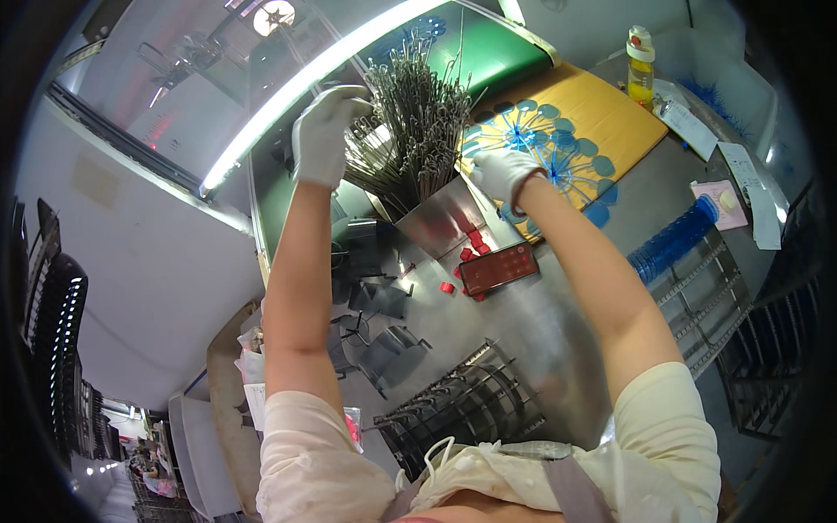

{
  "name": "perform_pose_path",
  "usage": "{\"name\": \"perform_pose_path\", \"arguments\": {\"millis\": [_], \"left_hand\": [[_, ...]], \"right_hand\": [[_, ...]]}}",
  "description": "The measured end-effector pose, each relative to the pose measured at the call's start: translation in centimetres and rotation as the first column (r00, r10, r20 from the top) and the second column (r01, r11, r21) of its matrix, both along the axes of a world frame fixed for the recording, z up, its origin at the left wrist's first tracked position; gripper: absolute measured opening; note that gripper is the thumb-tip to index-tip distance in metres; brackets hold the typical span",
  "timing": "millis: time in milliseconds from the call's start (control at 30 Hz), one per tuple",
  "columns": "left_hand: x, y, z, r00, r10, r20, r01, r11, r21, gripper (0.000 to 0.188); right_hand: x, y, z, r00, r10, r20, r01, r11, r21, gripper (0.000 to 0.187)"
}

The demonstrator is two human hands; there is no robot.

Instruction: The person assembles blue plastic decorative pieces onto metal racks at a stainless steel workbench. They repeatedly pick up bundles of blue pieces, separate them, and place them into slots on the racks, then move the loaded racks aside and bring new ones into view.

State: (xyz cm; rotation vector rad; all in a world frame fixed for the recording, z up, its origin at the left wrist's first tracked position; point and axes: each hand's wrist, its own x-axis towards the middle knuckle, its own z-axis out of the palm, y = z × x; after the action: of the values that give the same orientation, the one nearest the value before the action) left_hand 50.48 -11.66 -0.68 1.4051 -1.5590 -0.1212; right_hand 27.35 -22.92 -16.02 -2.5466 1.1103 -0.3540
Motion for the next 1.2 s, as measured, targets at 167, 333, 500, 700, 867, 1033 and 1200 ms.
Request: {"name": "perform_pose_path", "arguments": {"millis": [167,333,500,700,867,1033,1200], "left_hand": [[-2.6,20.8,0.6,0.932,-0.048,-0.36,-0.212,0.733,-0.647,0.023],[-3.8,44.2,-3.0,0.735,0.52,-0.435,-0.672,0.477,-0.567,0.028],[-7.8,62.1,-12.4,0.368,0.712,-0.597,-0.928,0.241,-0.285,0.018],[-16.5,64.3,-27.8,0.026,0.549,-0.835,-0.952,0.269,0.148,0.012],[-18.0,62.8,-31.0,-0.022,0.392,-0.92,-0.935,0.318,0.157,0.018],[-18.3,65.7,-28.6,0.126,0.439,-0.89,-0.903,0.421,0.08,0.017],[-20.4,66.2,-29.3,0.192,0.392,-0.9,-0.858,0.512,0.04,0.014]], "right_hand": [[-9.3,8.2,0.6,0.964,0.154,0.218,-0.159,0.987,0.007,0.039],[-11.5,26.3,-0.8,0.862,0.413,0.293,-0.39,0.911,-0.138,0.054],[-11.0,36.1,-3.8,0.834,0.546,-0.08,-0.551,0.816,-0.174,0.069],[-9.2,37.5,-4.2,0.814,0.58,-0.038,-0.526,0.708,-0.471,0.063],[-3.5,43.8,-3.6,0.723,0.691,-0.025,-0.608,0.619,-0.497,0.066],[-1.3,47.8,-6.8,0.697,0.645,-0.314,-0.715,0.659,-0.233,0.071],[-1.9,47.2,-7.4,0.678,0.698,-0.229,-0.724,0.58,-0.373,0.068]]}}
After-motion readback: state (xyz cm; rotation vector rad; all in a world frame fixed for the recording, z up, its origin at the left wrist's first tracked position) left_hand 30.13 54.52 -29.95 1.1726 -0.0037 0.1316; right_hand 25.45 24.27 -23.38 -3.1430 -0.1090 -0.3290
